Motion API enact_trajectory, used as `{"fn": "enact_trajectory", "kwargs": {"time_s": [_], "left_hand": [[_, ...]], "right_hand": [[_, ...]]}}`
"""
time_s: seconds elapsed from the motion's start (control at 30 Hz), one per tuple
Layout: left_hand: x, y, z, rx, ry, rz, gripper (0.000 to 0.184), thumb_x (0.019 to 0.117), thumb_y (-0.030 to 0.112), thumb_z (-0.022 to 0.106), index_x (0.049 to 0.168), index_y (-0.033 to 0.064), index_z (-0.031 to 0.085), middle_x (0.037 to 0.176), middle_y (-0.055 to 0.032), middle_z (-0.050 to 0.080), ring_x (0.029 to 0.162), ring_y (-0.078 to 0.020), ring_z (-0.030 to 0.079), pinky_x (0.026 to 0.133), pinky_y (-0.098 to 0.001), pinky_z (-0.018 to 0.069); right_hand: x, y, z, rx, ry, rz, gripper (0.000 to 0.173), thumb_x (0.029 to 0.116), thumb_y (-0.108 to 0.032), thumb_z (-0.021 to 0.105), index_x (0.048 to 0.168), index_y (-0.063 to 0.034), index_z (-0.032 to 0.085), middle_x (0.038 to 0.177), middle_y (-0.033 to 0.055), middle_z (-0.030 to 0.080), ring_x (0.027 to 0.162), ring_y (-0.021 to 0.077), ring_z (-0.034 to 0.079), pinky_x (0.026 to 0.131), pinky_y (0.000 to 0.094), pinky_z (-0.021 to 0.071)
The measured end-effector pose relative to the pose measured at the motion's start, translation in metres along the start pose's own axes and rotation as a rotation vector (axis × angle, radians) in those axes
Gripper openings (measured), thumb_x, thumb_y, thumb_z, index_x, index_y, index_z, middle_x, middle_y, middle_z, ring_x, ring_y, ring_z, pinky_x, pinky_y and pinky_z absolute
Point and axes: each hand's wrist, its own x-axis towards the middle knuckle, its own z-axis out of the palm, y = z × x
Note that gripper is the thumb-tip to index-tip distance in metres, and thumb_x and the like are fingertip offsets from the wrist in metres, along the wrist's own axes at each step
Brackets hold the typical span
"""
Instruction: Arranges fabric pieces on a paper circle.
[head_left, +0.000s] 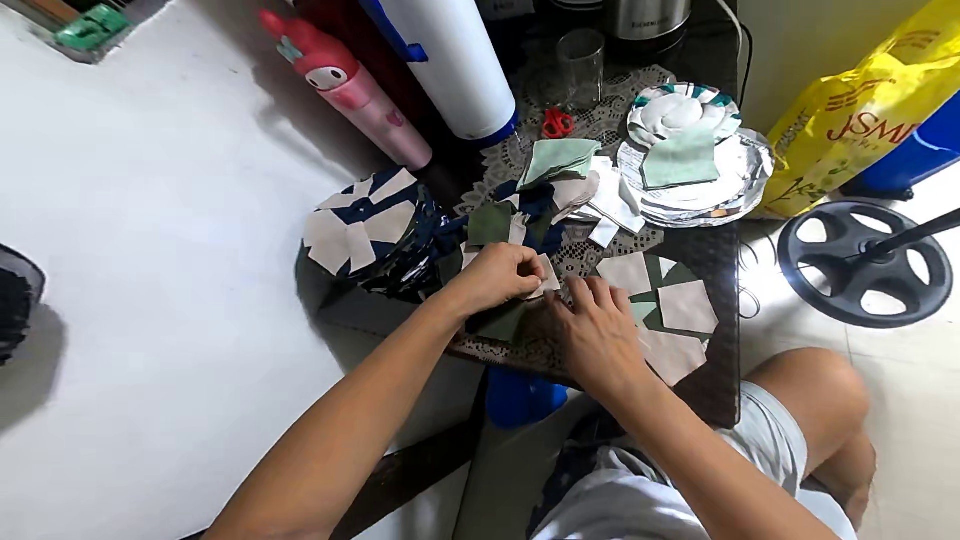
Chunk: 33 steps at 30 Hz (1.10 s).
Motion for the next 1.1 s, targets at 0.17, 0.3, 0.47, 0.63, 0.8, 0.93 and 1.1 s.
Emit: {"fn": "enact_trajectory", "kwargs": {"time_s": [0.17,0.3,0.47,0.63,0.8,0.93,1.1], "left_hand": [[-0.006,-0.009,0.000,-0.224,0.084,0.027,0.004,0.0934,0.000,0.069,0.097,0.0023,0.068,0.088,-0.0073,0.069,0.076,-0.0134,0.064,0.071,-0.0336,0.0552],[-0.021,-0.001,-0.004,-0.611,0.199,-0.060,0.008,0.1001,-0.002,0.056,0.100,0.0059,0.055,0.076,-0.0007,0.058,0.062,-0.0042,0.054,0.058,-0.0196,0.0481],[-0.035,0.016,-0.003,-0.884,0.133,-0.066,0.016,0.1041,-0.002,0.049,0.116,0.0048,0.058,0.084,-0.0018,0.070,0.076,-0.0078,0.070,0.074,-0.0245,0.0596],[-0.044,0.031,0.010,-0.943,0.109,-0.035,0.014,0.1045,0.001,0.050,0.108,0.0040,0.064,0.089,-0.0035,0.071,0.079,-0.0088,0.070,0.075,-0.0251,0.0601],[-0.044,0.056,0.034,-1.010,0.038,-0.024,0.016,0.1060,0.005,0.048,0.102,0.0065,0.064,0.087,-0.0005,0.071,0.080,-0.0068,0.070,0.076,-0.0243,0.0604],[-0.038,0.075,0.056,-1.063,-0.054,0.001,0.012,0.1040,0.004,0.051,0.107,0.0054,0.062,0.092,-0.0006,0.072,0.082,-0.0065,0.070,0.076,-0.0231,0.0595],[-0.018,0.086,0.081,-0.845,-0.003,0.082,0.016,0.0926,0.001,0.069,0.108,0.0015,0.065,0.094,-0.0025,0.071,0.084,-0.0064,0.070,0.079,-0.0233,0.0590]], "right_hand": [[0.013,0.002,0.014,-0.021,-0.058,0.015,0.022,0.0910,-0.005,0.062,0.106,-0.0054,0.077,0.124,0.0219,0.065,0.115,0.0399,0.062,0.089,0.0533,0.0497],[0.012,0.005,0.014,-0.001,-0.069,0.002,0.022,0.0918,-0.007,0.062,0.107,-0.0057,0.077,0.124,0.0220,0.066,0.115,0.0408,0.062,0.089,0.0548,0.0497],[0.015,0.006,0.001,0.071,-0.144,0.046,0.026,0.0932,-0.004,0.059,0.113,-0.0044,0.075,0.126,0.0211,0.067,0.123,0.0417,0.060,0.097,0.0590,0.0457],[-0.005,0.016,-0.027,0.306,0.144,0.158,0.027,0.0934,-0.005,0.051,0.106,-0.0017,0.074,0.107,0.0153,0.074,0.104,0.0357,0.069,0.083,0.0530,0.0532],[-0.021,0.036,-0.073,0.952,0.002,0.592,0.028,0.1036,-0.026,0.055,0.112,-0.0057,0.072,0.096,-0.0010,0.072,0.088,0.0026,0.067,0.080,0.0220,0.0549],[-0.036,0.054,-0.085,1.018,0.003,0.658,0.009,0.0969,-0.011,0.065,0.091,-0.0075,0.070,0.076,-0.0064,0.068,0.070,-0.0021,0.064,0.065,0.0152,0.0532],[-0.047,0.074,-0.089,0.815,-0.031,0.717,0.011,0.0977,-0.014,0.066,0.091,-0.0086,0.071,0.074,-0.0070,0.068,0.065,-0.0042,0.062,0.063,0.0144,0.0510]]}}
